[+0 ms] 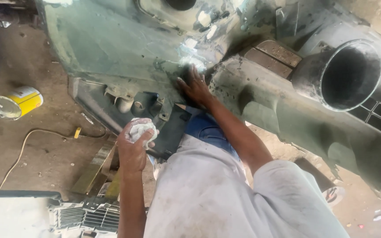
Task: The person applies a white substance to a large metal car part using a cloth, rubbing it into the surface. They then pick up a roll of tape and a small stick, appearing to prepare for the next step.
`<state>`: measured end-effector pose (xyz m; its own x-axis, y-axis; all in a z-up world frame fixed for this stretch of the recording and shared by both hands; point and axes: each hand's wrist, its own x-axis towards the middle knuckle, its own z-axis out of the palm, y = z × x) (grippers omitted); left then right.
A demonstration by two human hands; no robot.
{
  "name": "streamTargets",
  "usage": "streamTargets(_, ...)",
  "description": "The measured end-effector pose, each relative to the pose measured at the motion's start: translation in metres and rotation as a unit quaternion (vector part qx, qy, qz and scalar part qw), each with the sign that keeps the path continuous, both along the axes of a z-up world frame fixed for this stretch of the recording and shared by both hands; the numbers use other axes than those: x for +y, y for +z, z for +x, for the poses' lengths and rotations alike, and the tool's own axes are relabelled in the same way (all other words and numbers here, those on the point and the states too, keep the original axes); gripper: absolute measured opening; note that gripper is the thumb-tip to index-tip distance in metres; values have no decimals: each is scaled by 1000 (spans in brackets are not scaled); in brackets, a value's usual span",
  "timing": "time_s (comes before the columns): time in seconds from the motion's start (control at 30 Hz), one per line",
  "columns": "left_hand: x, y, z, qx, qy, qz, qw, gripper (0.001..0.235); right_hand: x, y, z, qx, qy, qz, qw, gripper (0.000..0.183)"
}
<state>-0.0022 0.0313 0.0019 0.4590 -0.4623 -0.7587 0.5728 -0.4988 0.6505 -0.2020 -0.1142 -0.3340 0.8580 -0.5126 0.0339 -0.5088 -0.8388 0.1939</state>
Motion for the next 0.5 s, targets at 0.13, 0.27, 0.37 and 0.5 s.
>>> streamTargets(0.13, -1, 2, 0, -7, 5, -15, 1000, 30, -25, 84, 40, -130, -227, 554, 790, 100)
streamTargets(0.27, -9, 5, -1, -4, 0, 8, 1000, 31, -36, 68, 38, -110, -174, 512, 834, 98)
streamTargets(0.37, -3, 6, -1, -1, 1, 13, 1000, 31, -37, 74, 29, -41, -168, 461, 870, 96)
streamTargets(0.5, 0, 3, 1, 14, 25, -25, 999, 31, -43, 54, 7, 22, -217, 458, 862, 97)
